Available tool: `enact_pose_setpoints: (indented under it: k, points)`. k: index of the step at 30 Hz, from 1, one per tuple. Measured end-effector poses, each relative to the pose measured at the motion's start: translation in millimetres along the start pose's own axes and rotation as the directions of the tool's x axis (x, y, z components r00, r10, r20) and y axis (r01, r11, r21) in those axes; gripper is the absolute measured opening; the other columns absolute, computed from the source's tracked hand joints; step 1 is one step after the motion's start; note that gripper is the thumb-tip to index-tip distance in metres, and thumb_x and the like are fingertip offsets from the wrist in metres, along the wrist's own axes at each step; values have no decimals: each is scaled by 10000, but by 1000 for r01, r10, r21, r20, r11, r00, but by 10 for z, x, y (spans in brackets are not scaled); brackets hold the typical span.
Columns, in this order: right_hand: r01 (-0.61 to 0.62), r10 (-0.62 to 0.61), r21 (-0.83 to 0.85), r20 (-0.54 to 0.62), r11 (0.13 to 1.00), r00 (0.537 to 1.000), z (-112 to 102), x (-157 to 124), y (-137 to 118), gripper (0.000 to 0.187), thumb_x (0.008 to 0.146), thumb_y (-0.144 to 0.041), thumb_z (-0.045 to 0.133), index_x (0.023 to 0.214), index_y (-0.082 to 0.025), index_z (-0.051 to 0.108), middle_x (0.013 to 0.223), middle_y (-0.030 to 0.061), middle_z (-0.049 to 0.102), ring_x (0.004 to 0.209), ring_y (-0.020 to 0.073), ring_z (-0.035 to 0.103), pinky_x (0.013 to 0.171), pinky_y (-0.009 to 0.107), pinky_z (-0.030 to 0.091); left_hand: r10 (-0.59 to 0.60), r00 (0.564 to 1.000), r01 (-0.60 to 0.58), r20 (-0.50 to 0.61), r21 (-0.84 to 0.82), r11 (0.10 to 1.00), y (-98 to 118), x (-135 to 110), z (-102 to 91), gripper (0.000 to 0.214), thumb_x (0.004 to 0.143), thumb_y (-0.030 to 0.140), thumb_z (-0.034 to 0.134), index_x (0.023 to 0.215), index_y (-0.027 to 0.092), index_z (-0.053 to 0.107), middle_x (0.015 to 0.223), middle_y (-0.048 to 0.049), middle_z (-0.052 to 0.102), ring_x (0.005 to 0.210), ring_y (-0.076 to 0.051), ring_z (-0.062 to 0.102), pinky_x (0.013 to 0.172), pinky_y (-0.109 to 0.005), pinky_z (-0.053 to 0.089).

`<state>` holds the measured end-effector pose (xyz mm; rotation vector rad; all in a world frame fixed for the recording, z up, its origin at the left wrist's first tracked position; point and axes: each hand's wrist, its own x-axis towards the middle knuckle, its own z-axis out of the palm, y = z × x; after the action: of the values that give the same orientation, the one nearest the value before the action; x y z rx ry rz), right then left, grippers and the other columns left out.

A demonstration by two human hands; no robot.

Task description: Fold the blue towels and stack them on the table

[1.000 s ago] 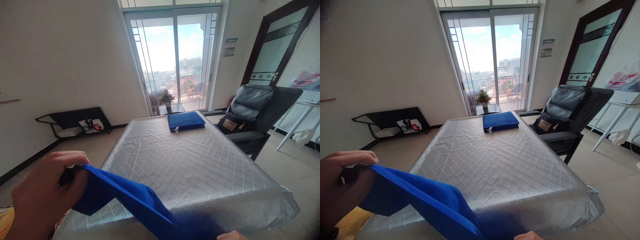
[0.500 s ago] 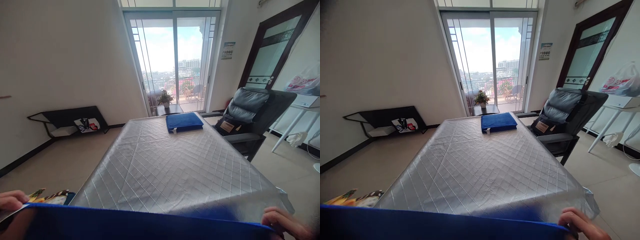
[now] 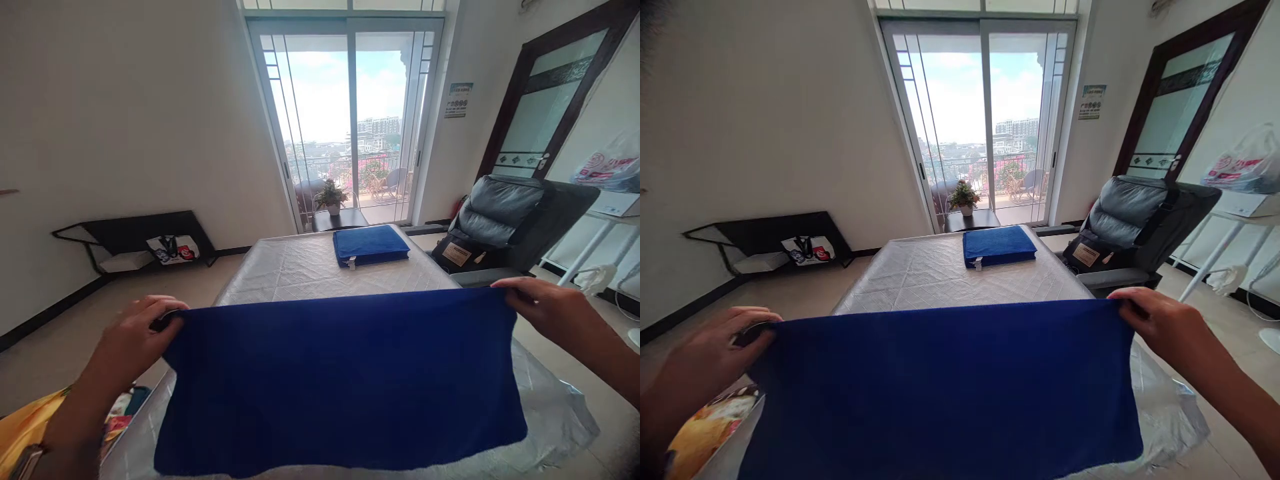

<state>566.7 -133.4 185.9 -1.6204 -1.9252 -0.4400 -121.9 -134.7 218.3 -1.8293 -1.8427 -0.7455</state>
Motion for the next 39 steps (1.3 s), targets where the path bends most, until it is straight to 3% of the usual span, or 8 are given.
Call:
enact_pose_setpoints:
  k: [5, 9, 14, 18, 20, 24, 31, 39]
  points:
    - [59, -60, 17, 62, 998, 996, 158, 1062, -161, 428, 981, -482, 406, 1099, -223, 726, 927, 71, 760, 723, 188, 687, 675, 303, 480, 53, 998, -49, -35, 92, 995, 106, 696, 207, 453, 850, 448, 349, 977, 205, 710, 1068, -57, 695, 970, -220, 608, 891, -348, 471]
    - [-90, 89, 98, 10, 991, 996, 82, 1347, -281, 306, 985, -356, 497, 1152, -214, 710, 606, -17, 680, 528, 131, 622, 627, 257, 457, -91, 969, 101, -229, 34, 994, 164, 802, 137, 424, 860, 418, 391, 1055, 196, 696, 1024, -45, 685, 926, -197, 618, 858, -308, 479]
    - [-157, 167, 350, 0, 923, 986, 307, 940, -265, 323, 945, -438, 541, 1120, -227, 712, 726, 5, 742, 698, 169, 717, 663, 264, 528, -287, 922, 276, -260, -78, 958, 34, 249, 358, 365, 807, 455, 469, 1014, 250, 688, 938, -18, 697, 856, -209, 638, 801, -310, 494]
    - [-147, 90, 444, 148, 884, 985, 975, 371, -172, 332, 897, -460, 540, 1037, -232, 737, 1032, 46, 759, 881, 205, 722, 818, 318, 557, -303, 953, 292, -33, -184, 939, -44, -409, 895, 232, 796, 421, 500, 909, 307, 667, 1022, 50, 740, 925, -209, 678, 863, -340, 519]
    - [-211, 108, 473, 235, 855, 966, 1337, 128, -118, 326, 880, -442, 519, 1008, -234, 736, 1030, 47, 760, 915, 221, 718, 875, 350, 552, -244, 962, 267, 120, -251, 930, -49, -667, 1158, 233, 768, 408, 510, 875, 299, 685, 1054, 36, 751, 944, -223, 696, 864, -357, 543]
    - [-231, 85, 452, 321, 862, 943, 1783, -183, 12, 299, 846, -418, 495, 938, -258, 730, 1064, 45, 751, 1013, 260, 692, 968, 427, 516, -106, 931, 217, 349, -298, 930, -50, -947, 1396, 325, 737, 429, 514, 895, 255, 739, 1115, -49, 749, 1028, -261, 701, 927, -389, 552]
    - [-178, 40, 419, 316, 891, 948, 1763, -459, 190, 277, 861, -433, 515, 976, -287, 720, 1115, 41, 727, 1026, 263, 685, 963, 444, 523, -105, 882, 249, 460, -264, 932, -50, -1187, 1267, 373, 799, 466, 500, 975, 266, 762, 1203, -36, 724, 1064, -256, 704, 962, -394, 554]
    - [-179, 67, 339, 319, 924, 945, 1596, -727, 240, 304, 858, -461, 521, 1007, -303, 734, 1089, 43, 733, 1017, 270, 688, 945, 449, 545, -125, 914, 228, 385, -235, 945, -98, -1520, 1220, 357, 795, 433, 499, 980, 307, 777, 1216, 11, 711, 1055, -253, 711, 896, -365, 592]
